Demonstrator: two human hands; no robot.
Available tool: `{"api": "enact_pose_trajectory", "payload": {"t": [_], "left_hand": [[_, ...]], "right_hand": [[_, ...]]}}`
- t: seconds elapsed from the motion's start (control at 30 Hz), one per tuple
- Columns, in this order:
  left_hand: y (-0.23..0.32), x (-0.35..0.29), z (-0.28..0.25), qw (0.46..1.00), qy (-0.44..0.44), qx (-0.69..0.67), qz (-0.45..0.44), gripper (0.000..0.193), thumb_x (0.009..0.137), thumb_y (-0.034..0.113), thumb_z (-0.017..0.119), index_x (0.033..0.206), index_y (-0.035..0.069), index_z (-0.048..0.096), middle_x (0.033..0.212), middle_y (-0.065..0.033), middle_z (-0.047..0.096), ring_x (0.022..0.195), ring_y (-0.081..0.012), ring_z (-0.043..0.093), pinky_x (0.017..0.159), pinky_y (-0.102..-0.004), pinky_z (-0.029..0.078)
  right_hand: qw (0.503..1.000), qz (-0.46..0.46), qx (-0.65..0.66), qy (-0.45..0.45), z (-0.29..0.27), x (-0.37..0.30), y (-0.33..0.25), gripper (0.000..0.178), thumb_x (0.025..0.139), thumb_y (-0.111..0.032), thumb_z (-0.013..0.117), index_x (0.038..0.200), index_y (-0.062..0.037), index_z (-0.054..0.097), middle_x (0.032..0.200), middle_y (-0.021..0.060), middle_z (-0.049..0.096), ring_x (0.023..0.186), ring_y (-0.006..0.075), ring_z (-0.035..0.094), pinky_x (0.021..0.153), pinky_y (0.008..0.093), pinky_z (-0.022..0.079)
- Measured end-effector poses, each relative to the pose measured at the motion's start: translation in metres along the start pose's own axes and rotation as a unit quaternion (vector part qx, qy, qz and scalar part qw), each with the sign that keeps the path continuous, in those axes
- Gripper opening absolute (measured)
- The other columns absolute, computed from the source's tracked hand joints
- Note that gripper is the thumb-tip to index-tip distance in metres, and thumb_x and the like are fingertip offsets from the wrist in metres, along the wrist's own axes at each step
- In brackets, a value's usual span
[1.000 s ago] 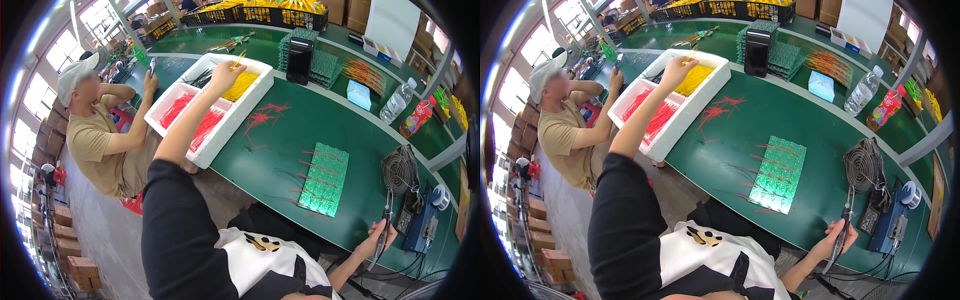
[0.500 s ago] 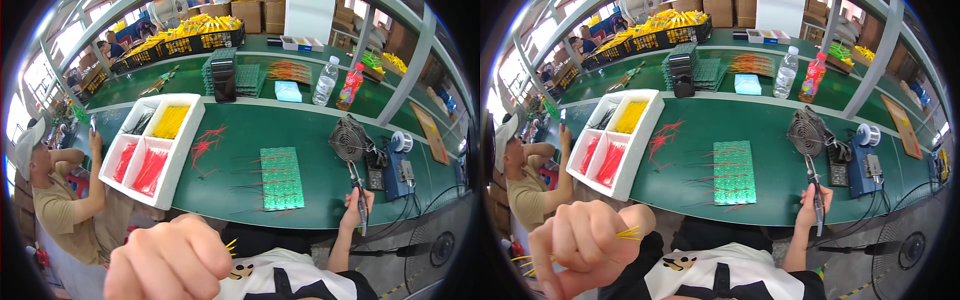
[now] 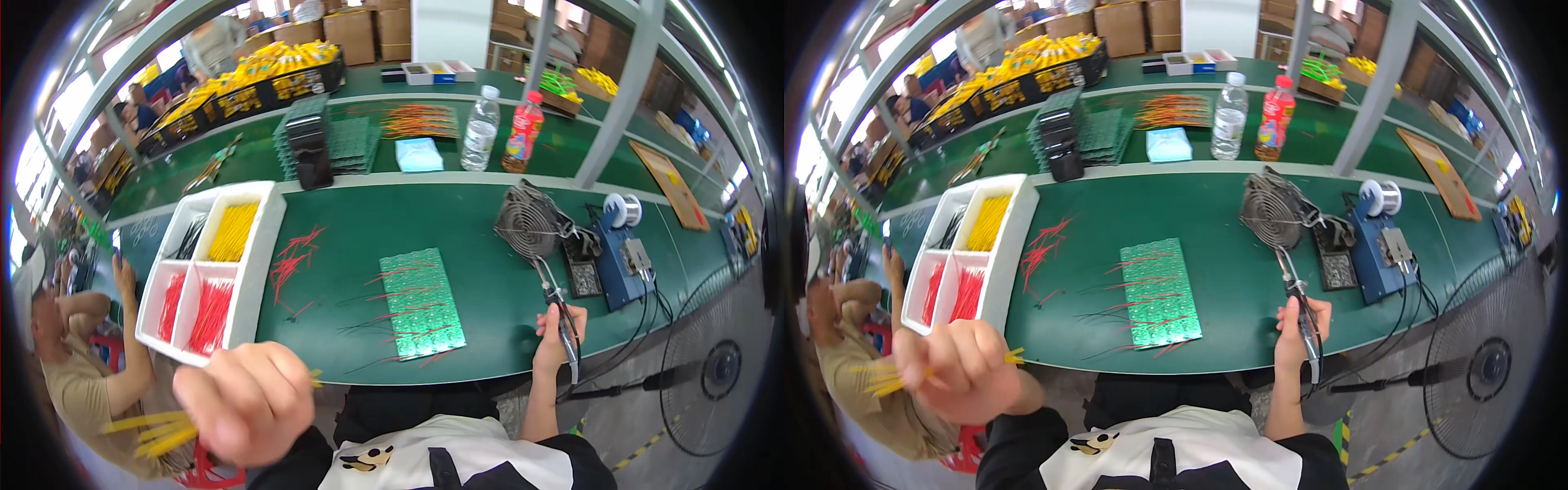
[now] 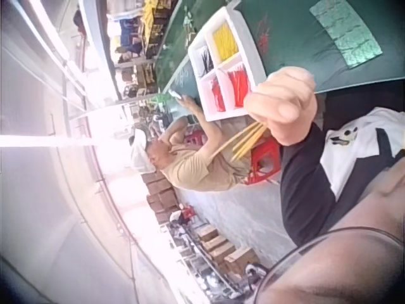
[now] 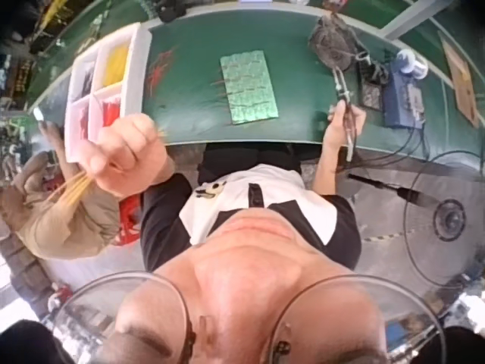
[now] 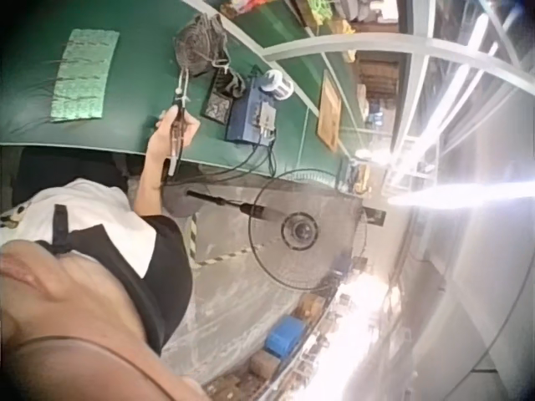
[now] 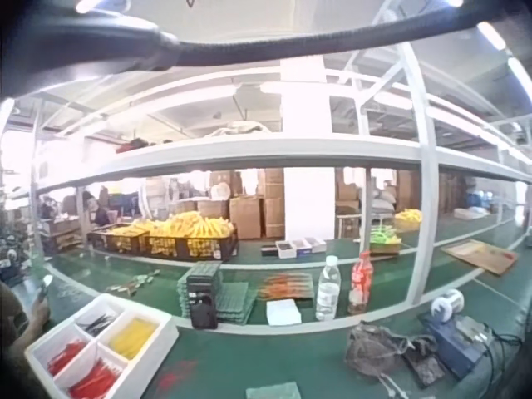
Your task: The person takes wires from a divided tray and solders them onto a circuit board using a soldering iron.
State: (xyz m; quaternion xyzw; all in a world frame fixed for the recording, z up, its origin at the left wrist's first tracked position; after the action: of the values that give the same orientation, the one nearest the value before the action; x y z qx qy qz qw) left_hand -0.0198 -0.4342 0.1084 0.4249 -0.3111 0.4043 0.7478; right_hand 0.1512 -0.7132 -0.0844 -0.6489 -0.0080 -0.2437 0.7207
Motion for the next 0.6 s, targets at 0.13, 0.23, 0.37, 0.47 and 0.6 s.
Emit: {"api": "enact_pose_trajectory", "payload": {"t": [0.13,0.23,0.37,0.47,0.6], "left_hand": [[-0.041,-0.042,-0.087,0.927,0.135,0.337,-0.097,0.007,0.083,0.003,0.050,0.077,0.004,0.053,0.068,0.0006,0.052,0.048,-0.0036,0.035,0.044,-0.0192,0.026],[-0.110,-0.032,-0.130,0.799,-0.001,0.542,-0.261,0.016,0.084,0.011,0.054,0.092,-0.001,0.060,0.064,0.0021,0.049,0.055,-0.0034,0.035,0.049,-0.0197,0.028],[-0.174,-0.039,-0.173,0.707,-0.100,0.614,-0.335,0.023,0.083,0.019,0.053,0.096,0.002,0.061,0.052,-0.0079,0.045,0.047,-0.0127,0.041,0.047,-0.0283,0.032],[-0.195,-0.044,-0.175,0.682,-0.142,0.579,-0.423,0.022,0.081,0.021,0.055,0.088,0.003,0.065,0.052,-0.0108,0.050,0.047,-0.0172,0.047,0.048,-0.0308,0.036],[-0.199,-0.054,-0.174,0.700,-0.142,0.565,-0.413,0.021,0.079,0.021,0.057,0.088,0.003,0.065,0.054,-0.0117,0.053,0.049,-0.0180,0.051,0.050,-0.0305,0.039]], "right_hand": [[1.000,-0.012,0.002,-0.002,0.003,0.000,-0.004,0.018,0.082,-0.011,0.059,0.083,-0.0037,0.043,0.059,0.0054,0.052,0.045,0.0075,0.046,0.050,0.0214,0.045],[1.000,0.000,-0.007,-0.009,0.006,0.006,-0.002,0.018,0.082,-0.011,0.060,0.086,-0.0031,0.045,0.060,0.0066,0.054,0.046,0.0081,0.047,0.049,0.0209,0.043],[0.999,-0.011,-0.018,-0.043,0.009,0.008,0.003,0.017,0.081,-0.008,0.061,0.088,-0.0010,0.046,0.069,0.0072,0.056,0.055,0.0081,0.053,0.046,0.0190,0.042],[0.999,-0.006,-0.021,-0.046,0.004,0.006,0.007,0.017,0.081,-0.007,0.061,0.087,-0.0007,0.046,0.069,0.0079,0.056,0.055,0.0085,0.054,0.046,0.0193,0.044],[0.999,-0.008,-0.021,-0.029,0.009,0.004,0.003,0.015,0.082,-0.008,0.060,0.083,-0.0022,0.045,0.061,0.0072,0.054,0.047,0.0099,0.049,0.054,0.0237,0.047]]}}
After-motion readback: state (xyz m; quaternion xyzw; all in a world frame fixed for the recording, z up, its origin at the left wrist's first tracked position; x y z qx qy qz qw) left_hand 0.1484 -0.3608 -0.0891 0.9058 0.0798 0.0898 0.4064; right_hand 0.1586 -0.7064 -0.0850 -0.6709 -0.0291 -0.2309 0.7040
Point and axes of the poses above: each hand's wrist, its own x-axis towards the middle knuckle, its own z-axis out of the palm, y = z × x, the point moved 4 cm from there along x, towards the middle knuckle
